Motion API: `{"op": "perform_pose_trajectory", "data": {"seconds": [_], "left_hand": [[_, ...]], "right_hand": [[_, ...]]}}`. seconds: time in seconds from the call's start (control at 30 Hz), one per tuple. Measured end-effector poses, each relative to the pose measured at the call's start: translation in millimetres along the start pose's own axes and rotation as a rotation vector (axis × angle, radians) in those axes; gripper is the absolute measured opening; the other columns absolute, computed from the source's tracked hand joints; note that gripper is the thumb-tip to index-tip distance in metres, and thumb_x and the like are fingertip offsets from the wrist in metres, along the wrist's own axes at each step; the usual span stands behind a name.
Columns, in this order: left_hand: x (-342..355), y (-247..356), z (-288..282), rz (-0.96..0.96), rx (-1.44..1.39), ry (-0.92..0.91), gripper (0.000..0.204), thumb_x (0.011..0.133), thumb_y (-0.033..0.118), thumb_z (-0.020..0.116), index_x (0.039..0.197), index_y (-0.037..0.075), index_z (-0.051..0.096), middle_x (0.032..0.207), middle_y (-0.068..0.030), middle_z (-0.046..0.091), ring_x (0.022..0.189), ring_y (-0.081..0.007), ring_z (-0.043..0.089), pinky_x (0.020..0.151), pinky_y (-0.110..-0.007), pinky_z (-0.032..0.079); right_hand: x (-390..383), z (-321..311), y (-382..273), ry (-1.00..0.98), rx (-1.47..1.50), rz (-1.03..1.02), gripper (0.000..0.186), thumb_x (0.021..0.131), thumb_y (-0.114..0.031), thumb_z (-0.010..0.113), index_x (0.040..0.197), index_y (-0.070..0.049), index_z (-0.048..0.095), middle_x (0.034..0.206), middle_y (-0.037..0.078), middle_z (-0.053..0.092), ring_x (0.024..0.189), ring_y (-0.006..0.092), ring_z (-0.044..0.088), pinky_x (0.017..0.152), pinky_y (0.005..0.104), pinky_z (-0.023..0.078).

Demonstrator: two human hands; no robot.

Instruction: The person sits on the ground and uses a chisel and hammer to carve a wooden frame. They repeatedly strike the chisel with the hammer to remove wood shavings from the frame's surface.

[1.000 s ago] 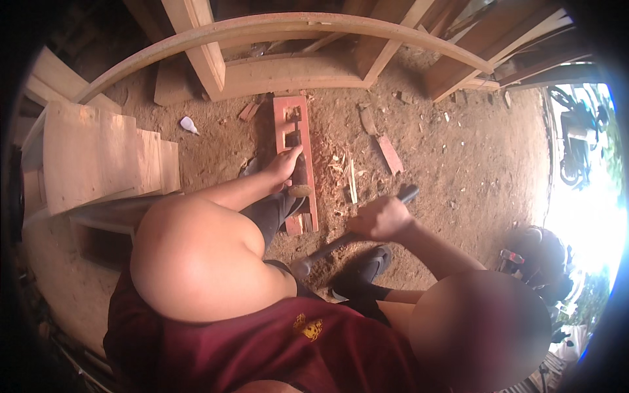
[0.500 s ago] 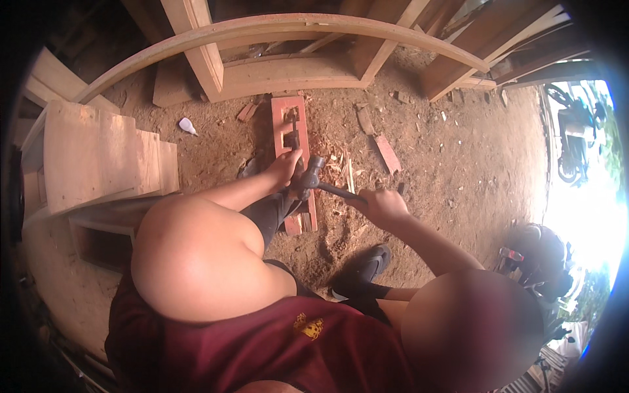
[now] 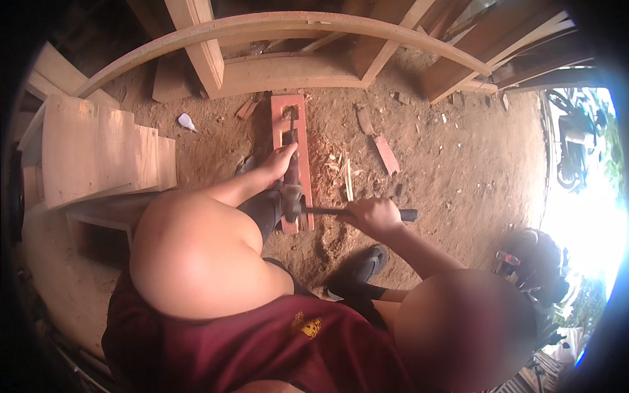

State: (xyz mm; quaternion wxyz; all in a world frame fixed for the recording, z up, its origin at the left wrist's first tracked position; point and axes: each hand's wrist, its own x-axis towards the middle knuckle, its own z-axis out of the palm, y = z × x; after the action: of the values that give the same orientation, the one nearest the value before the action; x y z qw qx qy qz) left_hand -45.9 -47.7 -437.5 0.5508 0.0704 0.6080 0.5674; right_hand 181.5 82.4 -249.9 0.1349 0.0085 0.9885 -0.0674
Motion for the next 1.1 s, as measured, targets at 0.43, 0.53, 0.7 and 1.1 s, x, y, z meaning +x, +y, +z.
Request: {"op": "perform_pose_trajectory", "data": {"seconds": [0.43, 0.53, 0.7, 1.1], "left_hand": [[-26, 38, -17, -0.018, 0.114, -0.169, 0.032, 0.092, 0.038, 0.062, 0.094, 0.006, 0.057, 0.063, -0.0011, 0.055, 0.05, -0.015, 0.061, 0.044, -0.03, 0.047], [-27, 47, -54, -0.036, 0.56, -0.015, 0.036, 0.084, 0.037, 0.065, 0.094, 0.002, 0.061, 0.067, -0.0096, 0.067, 0.058, -0.019, 0.067, 0.056, -0.033, 0.052], [-35, 78, -71, 0.363, 1.26, 0.307, 0.03, 0.081, 0.023, 0.06, 0.107, 0.009, 0.057, 0.089, -0.0182, 0.069, 0.086, -0.0374, 0.066, 0.076, -0.047, 0.054], [34, 115, -35, 0.407, 1.163, 0.473, 0.034, 0.076, 0.039, 0.077, 0.09, 0.011, 0.064, 0.074, -0.008, 0.067, 0.071, -0.0276, 0.067, 0.062, -0.042, 0.05]], "right_hand": [[-55, -20, 5, -0.269, 0.314, 0.658, 0.046, 0.089, -0.055, 0.057, 0.086, -0.011, 0.067, 0.069, 0.013, 0.065, 0.068, 0.0336, 0.066, 0.061, 0.0454, 0.051], [-102, -32, 2, -0.184, 0.545, 0.823, 0.038, 0.09, -0.045, 0.06, 0.087, -0.008, 0.069, 0.067, 0.014, 0.063, 0.063, 0.0325, 0.063, 0.059, 0.0431, 0.048], [-146, -43, 2, 0.056, 0.965, 1.105, 0.035, 0.096, -0.028, 0.054, 0.074, -0.001, 0.059, 0.056, 0.003, 0.051, 0.047, 0.0114, 0.048, 0.046, 0.0302, 0.039], [-154, -15, 30, 0.317, 1.532, 1.207, 0.035, 0.1, -0.039, 0.05, 0.081, -0.009, 0.048, 0.055, -0.001, 0.043, 0.042, 0.0099, 0.04, 0.04, 0.0258, 0.034]]}}
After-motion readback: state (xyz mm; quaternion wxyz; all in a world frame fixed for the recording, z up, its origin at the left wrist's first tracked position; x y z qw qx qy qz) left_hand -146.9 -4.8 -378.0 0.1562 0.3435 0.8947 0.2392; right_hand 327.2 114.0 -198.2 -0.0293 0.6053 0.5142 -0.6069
